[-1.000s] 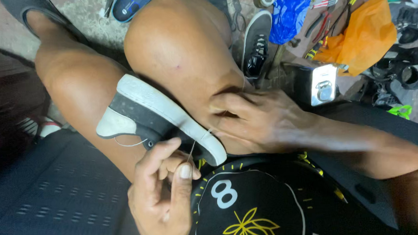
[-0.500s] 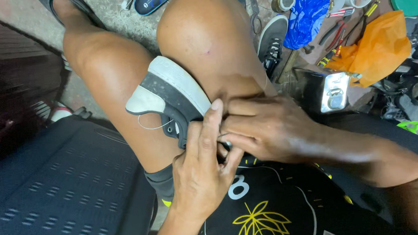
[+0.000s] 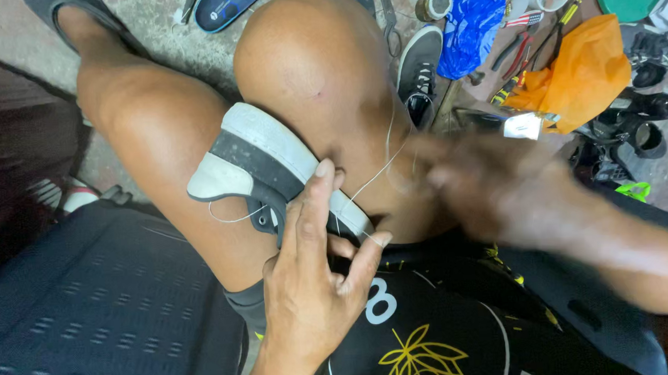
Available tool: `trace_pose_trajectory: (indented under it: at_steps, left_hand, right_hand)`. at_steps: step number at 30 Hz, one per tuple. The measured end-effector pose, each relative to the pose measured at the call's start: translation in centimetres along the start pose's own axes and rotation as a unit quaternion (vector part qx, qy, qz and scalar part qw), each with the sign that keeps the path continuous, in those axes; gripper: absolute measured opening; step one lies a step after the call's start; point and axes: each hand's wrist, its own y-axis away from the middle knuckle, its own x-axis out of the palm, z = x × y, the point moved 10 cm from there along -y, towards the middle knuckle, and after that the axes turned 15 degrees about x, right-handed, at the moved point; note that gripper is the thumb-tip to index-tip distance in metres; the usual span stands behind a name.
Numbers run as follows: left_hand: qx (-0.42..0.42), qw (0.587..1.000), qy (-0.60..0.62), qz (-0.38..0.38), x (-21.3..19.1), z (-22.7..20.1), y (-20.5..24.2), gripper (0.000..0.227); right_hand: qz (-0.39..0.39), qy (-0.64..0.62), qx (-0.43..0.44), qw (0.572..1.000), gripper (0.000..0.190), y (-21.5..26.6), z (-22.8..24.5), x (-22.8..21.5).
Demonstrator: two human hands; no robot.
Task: The person sits on the floor and sews the sole of a black and white sneaker using a needle and white thread. They repeatedly push the needle through the shoe's sole and pull the thread to secure the stitching.
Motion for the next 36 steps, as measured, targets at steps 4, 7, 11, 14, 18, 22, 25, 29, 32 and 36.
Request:
trace_pose_trajectory:
  at_steps: [4,7,11,14,18,22,25,29,32,36]
  left_hand:
    - [-0.006,1.0,-0.005,-0.002,0.0,-0.3,0.3,0.08]
    - [0.049,0.998,0.025,-0.034,-0.8,-1.2,0.5,0.061]
    - [0.016,0.983,-0.056,-0.172,-5.7,0.0,2.9,0.042]
    - [0.011,0.98,-0.179,-0.082,-6.6,1.6,3.6,0.043]
    - [0.023,0.969,-0.244,-0.023,-5.8,3.6,4.5,0.039]
    - [-0.02,0.982,-0.174,-0.069,-6.9,5.5,6.3,0.031]
    - [-0.105,0.978,-0.121,-0.13,-9.7,7.3,7.4,0.038]
    - [-0.085,0.964,-0.187,-0.169,-12.1,5.8,6.6,0.032]
    - [0.028,0.962,-0.271,-0.021,-8.3,3.3,4.4,0.037]
    - [0.086,0.941,-0.326,-0.033,-5.7,2.5,4.4,0.025]
  right_hand:
    - [-0.001,-0.12,-0.056,0.991,0.052,1.4,4.5,1.3]
    - [0.007,-0.18,-0.076,0.981,0.053,0.6,5.9,1.5]
    - [0.142,-0.404,0.046,0.903,0.04,-0.3,3.5,2.3]
    - [0.118,-0.454,0.016,0.883,0.044,0.1,2.6,0.9]
    - [0.158,-0.393,0.047,0.905,0.065,0.8,3.5,3.5]
    - [0.172,-0.338,0.093,0.921,0.081,0.6,5.3,5.6]
    - [0.019,-0.297,0.022,0.954,0.069,-0.4,7.0,3.2]
    - [0.016,-0.323,0.034,0.946,0.066,-0.7,6.8,3.2]
    - [0.005,-0.311,0.034,0.95,0.065,-0.7,6.7,3.0]
    - [0.017,-0.307,0.052,0.95,0.066,-0.9,6.5,3.4]
